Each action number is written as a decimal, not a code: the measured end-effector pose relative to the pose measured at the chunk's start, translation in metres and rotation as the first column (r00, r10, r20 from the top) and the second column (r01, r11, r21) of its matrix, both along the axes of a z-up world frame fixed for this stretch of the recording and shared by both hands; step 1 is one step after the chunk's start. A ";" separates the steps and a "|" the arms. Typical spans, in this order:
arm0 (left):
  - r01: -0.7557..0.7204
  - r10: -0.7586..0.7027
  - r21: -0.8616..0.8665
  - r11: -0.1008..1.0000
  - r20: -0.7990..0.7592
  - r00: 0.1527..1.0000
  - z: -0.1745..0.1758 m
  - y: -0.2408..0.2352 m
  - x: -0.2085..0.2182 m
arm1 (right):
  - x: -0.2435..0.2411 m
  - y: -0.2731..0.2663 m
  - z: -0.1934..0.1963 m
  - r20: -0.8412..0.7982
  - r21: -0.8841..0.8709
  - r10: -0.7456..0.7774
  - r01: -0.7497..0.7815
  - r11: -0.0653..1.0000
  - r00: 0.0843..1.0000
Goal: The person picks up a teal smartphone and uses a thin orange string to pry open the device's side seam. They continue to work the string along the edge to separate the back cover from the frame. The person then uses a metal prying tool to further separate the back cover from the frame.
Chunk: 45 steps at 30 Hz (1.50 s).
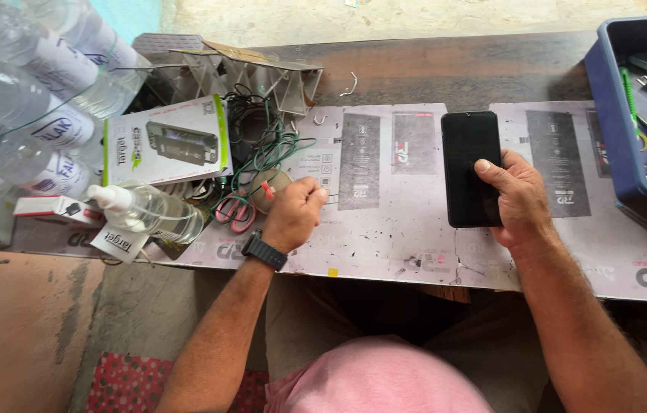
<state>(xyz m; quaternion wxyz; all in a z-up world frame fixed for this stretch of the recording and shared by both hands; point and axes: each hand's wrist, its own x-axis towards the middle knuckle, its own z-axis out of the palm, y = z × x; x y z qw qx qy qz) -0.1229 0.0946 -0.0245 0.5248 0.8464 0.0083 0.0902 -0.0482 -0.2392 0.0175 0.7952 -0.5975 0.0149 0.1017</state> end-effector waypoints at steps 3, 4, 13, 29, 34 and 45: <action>-0.088 0.064 -0.126 0.988 -0.177 0.982 -0.004 0.028 -0.004 | -0.002 0.000 -0.002 -0.010 -0.014 0.006 -0.006 1.000 1.000; -0.120 0.081 -0.190 0.974 -0.202 0.976 -0.004 0.035 -0.005 | -0.003 0.000 -0.003 -0.011 -0.018 0.010 -0.010 1.000 1.000; -0.033 0.061 0.260 0.965 -0.103 0.993 0.007 -0.010 0.009 | -0.001 0.001 -0.013 -0.014 0.099 0.156 -0.154 0.983 0.988; 0.205 -0.303 0.227 0.952 0.603 0.738 0.069 -0.072 0.058 | 0.011 -0.018 -0.024 0.064 0.386 0.624 -0.596 0.704 0.779; 0.422 -0.391 0.109 0.900 0.626 0.675 0.078 -0.103 0.081 | 0.007 -0.012 0.007 0.065 0.307 0.707 -0.689 0.657 0.704; 0.320 -0.421 0.284 0.904 0.726 0.543 0.075 -0.099 0.108 | 0.036 0.000 0.040 -0.073 -0.072 0.644 -0.648 0.758 0.762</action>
